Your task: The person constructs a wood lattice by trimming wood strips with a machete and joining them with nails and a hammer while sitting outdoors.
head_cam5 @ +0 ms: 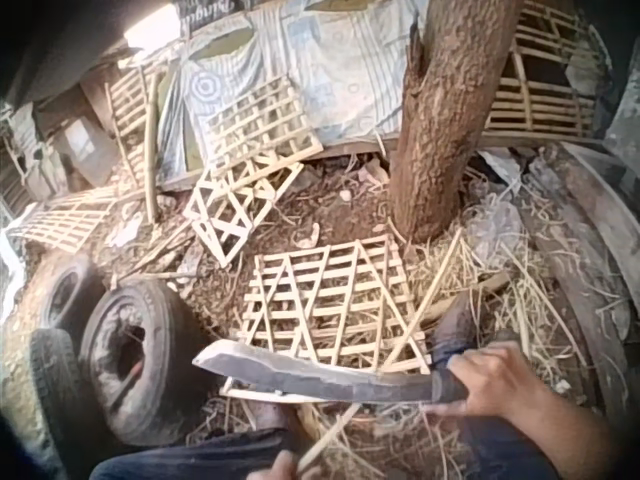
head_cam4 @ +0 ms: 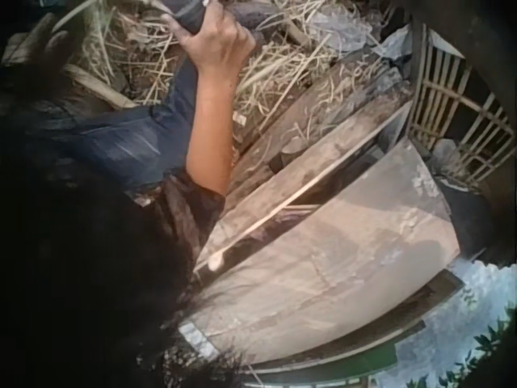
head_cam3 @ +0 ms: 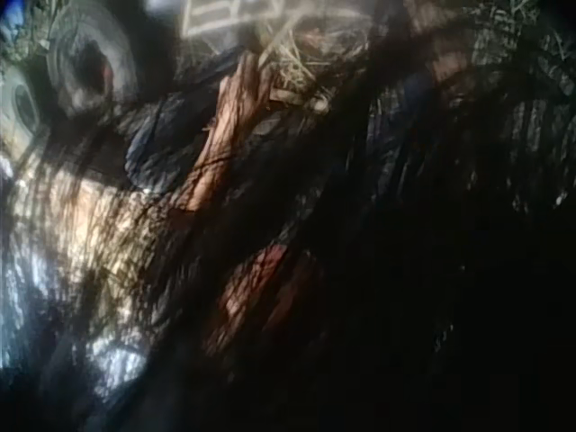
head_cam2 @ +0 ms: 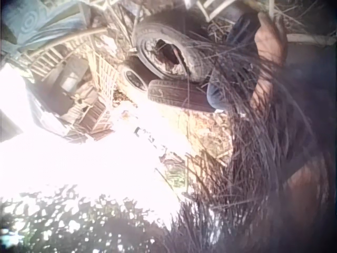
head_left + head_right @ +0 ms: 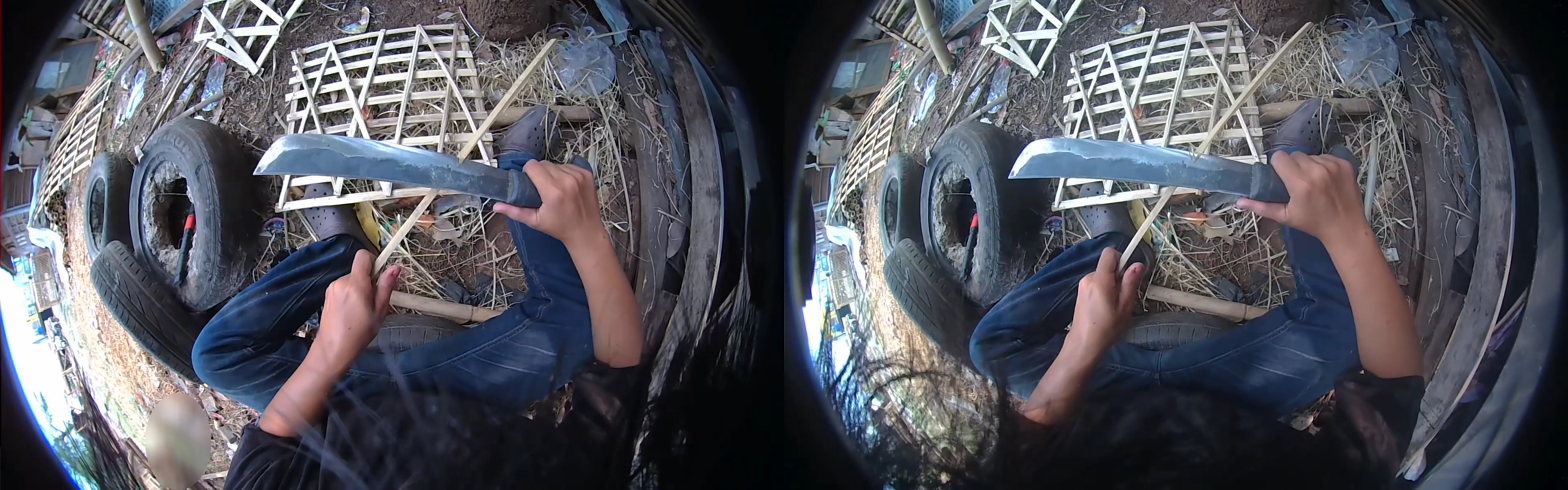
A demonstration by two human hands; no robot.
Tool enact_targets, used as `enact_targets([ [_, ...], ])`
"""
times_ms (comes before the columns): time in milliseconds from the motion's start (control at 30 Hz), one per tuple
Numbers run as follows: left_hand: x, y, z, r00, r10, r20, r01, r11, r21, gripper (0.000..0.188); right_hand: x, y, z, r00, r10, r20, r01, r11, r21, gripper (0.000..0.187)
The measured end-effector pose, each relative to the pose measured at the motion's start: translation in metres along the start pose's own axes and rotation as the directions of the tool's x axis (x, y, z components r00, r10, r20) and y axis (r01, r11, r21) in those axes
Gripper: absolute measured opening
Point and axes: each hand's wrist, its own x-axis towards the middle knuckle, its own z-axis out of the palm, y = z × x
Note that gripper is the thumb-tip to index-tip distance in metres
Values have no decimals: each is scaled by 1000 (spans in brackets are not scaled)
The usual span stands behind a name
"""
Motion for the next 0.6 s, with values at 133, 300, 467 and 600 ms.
enact_targets([
  [133, -4, -2, -8, 999, -38, 34, 37, 999, 30, 29, 4, 8, -5, 999, -22, -31, 22, 1000, 8, 56],
  [300, -31, -31, -21, 994, -103, 38, 97, 986, 137, 28, 5, 40, -19, 890, 454, 44, -444, 884, -147, 56],
  [467, -71, -80, -39, 971, -240, 20, 237, 967, 91, 27, -16, 95, -37, 479, 876, -51, -873, 471, -124, 62],
  [600, -43, -57, -37, 945, -305, 119, 324, 926, -193, 31, -82, 134, -36, 358, 931, -69, -913, 365, 183, 63],
])
